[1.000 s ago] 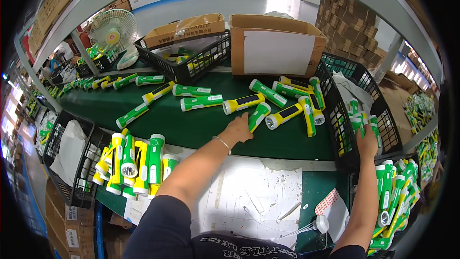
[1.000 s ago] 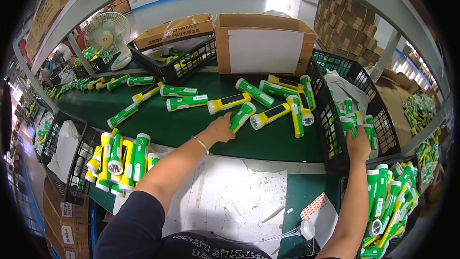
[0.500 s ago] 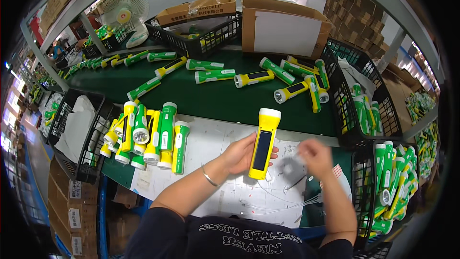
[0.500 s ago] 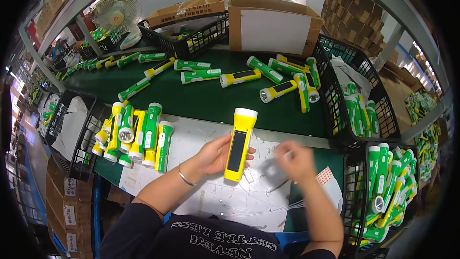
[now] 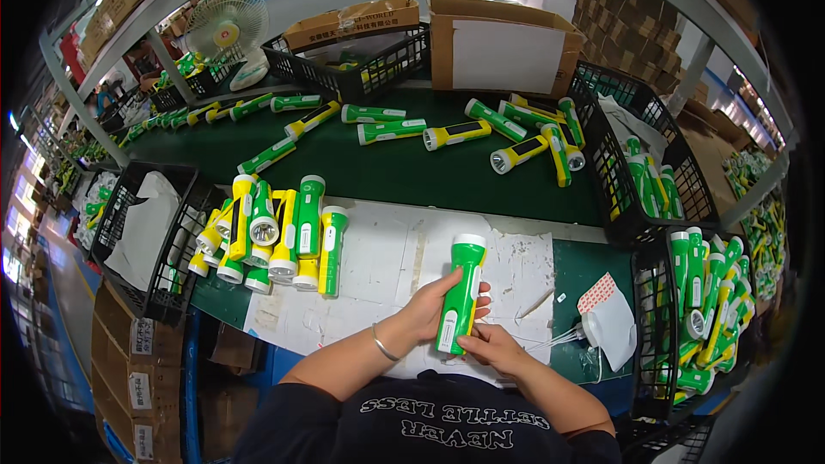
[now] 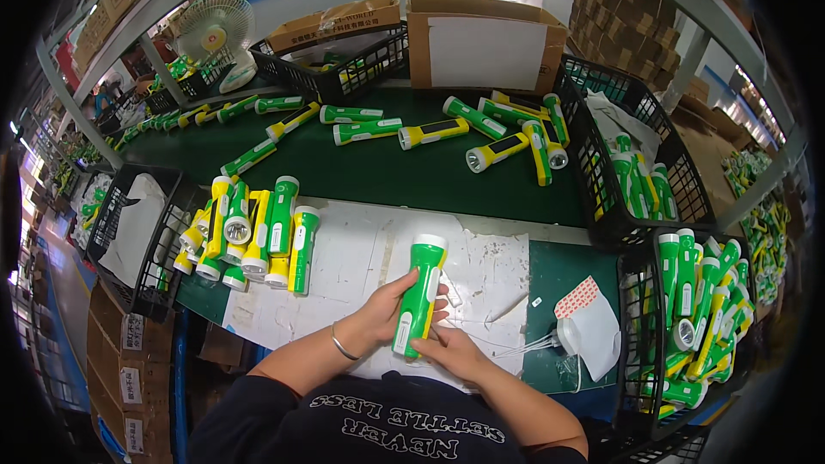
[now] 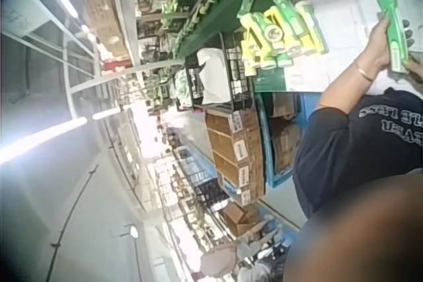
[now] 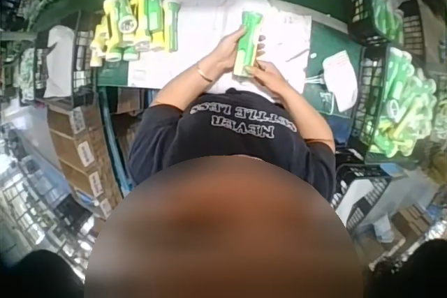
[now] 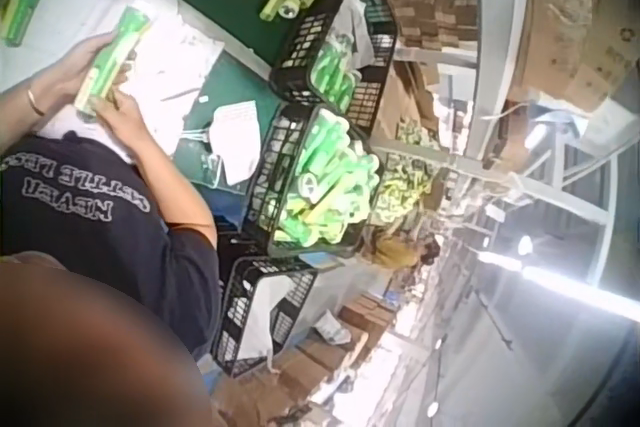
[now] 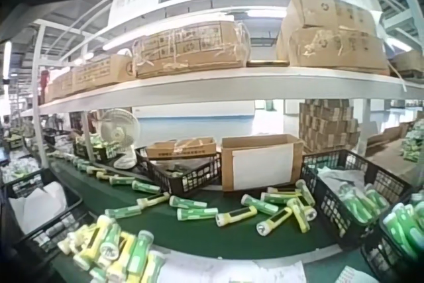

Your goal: Assembling flashlights by fitting component parts, applying stickers, and verifying functionality at a factory workstation.

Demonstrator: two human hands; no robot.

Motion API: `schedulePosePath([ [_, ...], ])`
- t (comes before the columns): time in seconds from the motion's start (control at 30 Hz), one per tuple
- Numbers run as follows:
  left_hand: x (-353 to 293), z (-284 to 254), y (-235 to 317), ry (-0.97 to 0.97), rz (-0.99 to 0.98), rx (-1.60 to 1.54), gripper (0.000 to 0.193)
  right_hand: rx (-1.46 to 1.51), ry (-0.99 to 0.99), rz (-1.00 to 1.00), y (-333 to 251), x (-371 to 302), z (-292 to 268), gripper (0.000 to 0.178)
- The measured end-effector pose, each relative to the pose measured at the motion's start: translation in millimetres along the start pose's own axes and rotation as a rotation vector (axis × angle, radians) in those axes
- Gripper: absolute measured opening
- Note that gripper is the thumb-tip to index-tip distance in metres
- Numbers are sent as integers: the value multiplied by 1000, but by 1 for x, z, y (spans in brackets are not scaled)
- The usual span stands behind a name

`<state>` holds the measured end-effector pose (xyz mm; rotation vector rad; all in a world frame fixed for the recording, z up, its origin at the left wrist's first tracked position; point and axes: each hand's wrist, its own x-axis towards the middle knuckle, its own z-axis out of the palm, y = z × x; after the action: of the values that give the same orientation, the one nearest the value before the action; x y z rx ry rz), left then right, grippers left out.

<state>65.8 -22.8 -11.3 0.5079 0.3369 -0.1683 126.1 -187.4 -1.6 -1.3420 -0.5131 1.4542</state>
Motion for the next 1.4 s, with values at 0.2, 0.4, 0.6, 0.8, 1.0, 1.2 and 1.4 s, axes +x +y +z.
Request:
schedulePosePath([
  [0.2, -2, -5, 5, 52, 76, 97, 44, -24, 74, -88, 12, -11, -12, 29],
  [0.4, 0, -4, -3, 141, 46, 157, 47, -18, 196, -142, 21, -13, -9, 28],
  [0.6, 3, -6, -2, 170, 32, 105, 43, -445, 412, -402, 24, -10, -13, 25],
  [0.8, -1, 1, -3, 177, 269, 381, 37, -1236, 611, -622, -16, -13, 9, 9],
  [1.0, -2, -5, -10, 111, 359, 552, 36, -1541, 622, -692, -19, 2, 14, 10],
  [1.2, -3, -20, -4, 188, 365, 510, 46, -1460, -8, -792, -7, -16, 25, 16],
  [1.4, -10, -2, 10, 131, 316, 381, 40, -1207, 438, -887, -8, -6, 26, 31],
])
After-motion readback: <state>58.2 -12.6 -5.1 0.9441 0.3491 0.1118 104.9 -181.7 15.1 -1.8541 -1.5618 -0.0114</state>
